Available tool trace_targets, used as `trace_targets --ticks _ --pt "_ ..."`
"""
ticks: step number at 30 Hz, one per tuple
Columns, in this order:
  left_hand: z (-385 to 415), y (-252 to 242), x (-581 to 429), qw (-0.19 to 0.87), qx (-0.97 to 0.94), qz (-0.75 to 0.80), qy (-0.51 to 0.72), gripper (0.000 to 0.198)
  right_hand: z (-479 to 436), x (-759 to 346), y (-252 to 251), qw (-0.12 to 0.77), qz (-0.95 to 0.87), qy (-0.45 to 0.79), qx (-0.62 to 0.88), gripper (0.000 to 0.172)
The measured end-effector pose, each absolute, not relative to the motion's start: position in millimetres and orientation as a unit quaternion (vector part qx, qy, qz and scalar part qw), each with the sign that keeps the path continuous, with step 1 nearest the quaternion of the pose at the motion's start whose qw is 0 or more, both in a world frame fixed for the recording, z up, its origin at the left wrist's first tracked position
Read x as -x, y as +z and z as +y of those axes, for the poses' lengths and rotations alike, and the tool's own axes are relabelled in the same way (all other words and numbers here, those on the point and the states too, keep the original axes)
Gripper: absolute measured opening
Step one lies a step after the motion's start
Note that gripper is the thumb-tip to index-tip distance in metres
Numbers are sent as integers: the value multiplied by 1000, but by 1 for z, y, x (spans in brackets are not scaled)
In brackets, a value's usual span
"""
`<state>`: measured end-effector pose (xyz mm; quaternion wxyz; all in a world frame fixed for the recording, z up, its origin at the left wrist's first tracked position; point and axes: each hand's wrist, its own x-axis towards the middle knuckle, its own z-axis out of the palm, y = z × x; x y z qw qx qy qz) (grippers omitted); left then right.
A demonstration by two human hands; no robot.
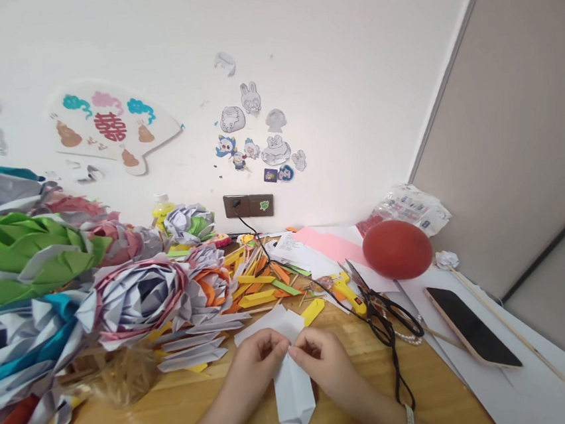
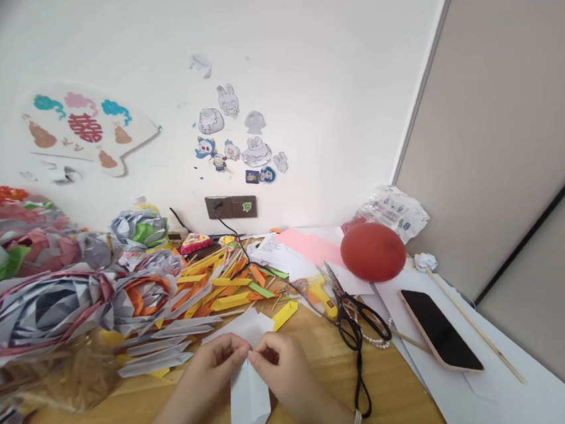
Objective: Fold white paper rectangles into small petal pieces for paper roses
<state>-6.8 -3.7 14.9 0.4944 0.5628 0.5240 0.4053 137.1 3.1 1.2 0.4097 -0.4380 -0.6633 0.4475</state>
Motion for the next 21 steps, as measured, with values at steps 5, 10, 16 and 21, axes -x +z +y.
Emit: trace_targets --ticks 5,10,16,21 --pt "-4 16 6 472 -579 528 405 31 2 -137 6 405 -653 468 437 24" --pt "-5 15 6 464 -579 529 413 34 1 -140 10 408 -649 493 411 24" --pt "-2 13 10 476 -562 521 431 33 6 -147 5 376 -651 540 377 21" --pt "3 13 15 486 -580 508 411 27 10 -148 3 396 -698 448 395 13"
